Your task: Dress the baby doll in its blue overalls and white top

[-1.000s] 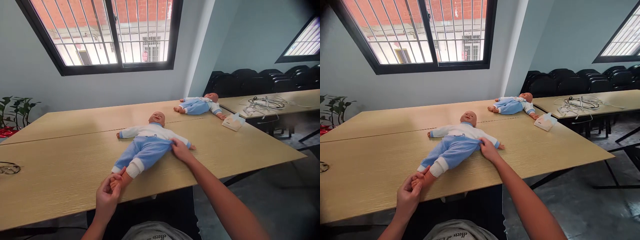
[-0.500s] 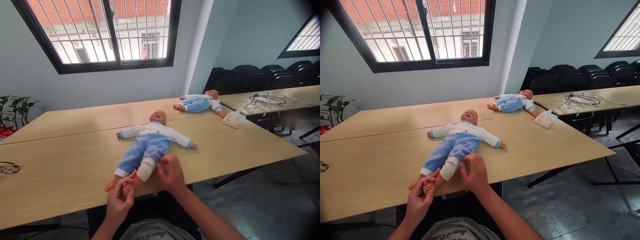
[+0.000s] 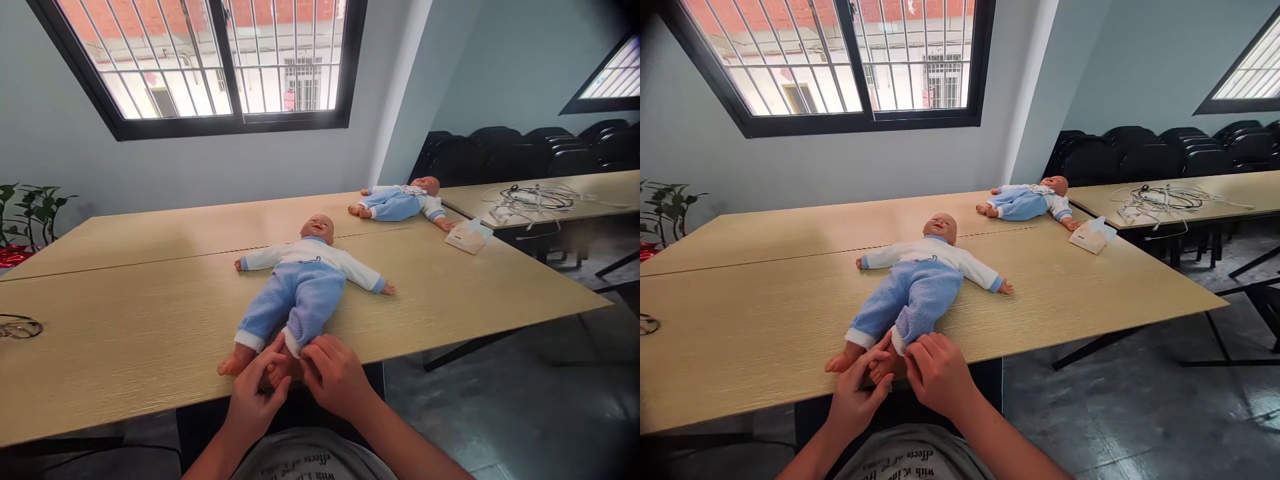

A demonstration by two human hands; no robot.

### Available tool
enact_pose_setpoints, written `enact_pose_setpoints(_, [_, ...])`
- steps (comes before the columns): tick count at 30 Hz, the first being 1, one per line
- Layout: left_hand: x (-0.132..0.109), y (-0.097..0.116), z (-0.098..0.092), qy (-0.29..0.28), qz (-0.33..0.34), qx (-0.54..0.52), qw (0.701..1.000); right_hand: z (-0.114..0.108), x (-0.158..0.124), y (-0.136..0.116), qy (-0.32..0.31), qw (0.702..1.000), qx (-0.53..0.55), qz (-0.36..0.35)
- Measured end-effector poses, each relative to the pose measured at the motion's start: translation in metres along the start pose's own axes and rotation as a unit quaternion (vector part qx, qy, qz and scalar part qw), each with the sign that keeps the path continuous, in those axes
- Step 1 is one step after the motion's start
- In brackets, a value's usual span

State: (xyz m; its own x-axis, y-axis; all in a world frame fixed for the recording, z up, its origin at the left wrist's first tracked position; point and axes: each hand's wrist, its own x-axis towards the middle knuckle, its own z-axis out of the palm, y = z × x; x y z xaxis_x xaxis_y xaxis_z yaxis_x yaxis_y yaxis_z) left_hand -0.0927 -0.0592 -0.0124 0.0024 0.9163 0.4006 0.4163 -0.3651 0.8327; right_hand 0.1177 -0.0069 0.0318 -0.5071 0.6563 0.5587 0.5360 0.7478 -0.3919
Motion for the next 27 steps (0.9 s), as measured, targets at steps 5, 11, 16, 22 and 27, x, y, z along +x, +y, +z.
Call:
enact_pose_setpoints(5, [0.008,0.005,0.019,-0.058,0.058,0.014,0.996,0.001,0.0,0.015,0.083,0.986,0.057,0.131])
enact_pose_setpoints(11, [0.015,0.048,0.051,-0.202,0.077,-0.029,0.976,-0.009,0.015,0.043,0.138,0.968,0.055,0.2])
enact_pose_setpoints(16, [0.059,0.069,0.014,-0.248,0.005,-0.11,0.962,-0.033,0.019,0.068,0.051,0.979,0.068,0.186])
enact_pose_setpoints(22, [0.178,-0.01,-0.034,-0.01,-0.018,0.024,1.0,-0.053,0.052,0.068,0.035,0.99,0.007,0.138])
enact_pose_setpoints(27, [0.223,-0.059,-0.019,-0.119,-0.025,-0.017,0.992,-0.038,0.129,0.068,-0.053,0.994,-0.089,0.041])
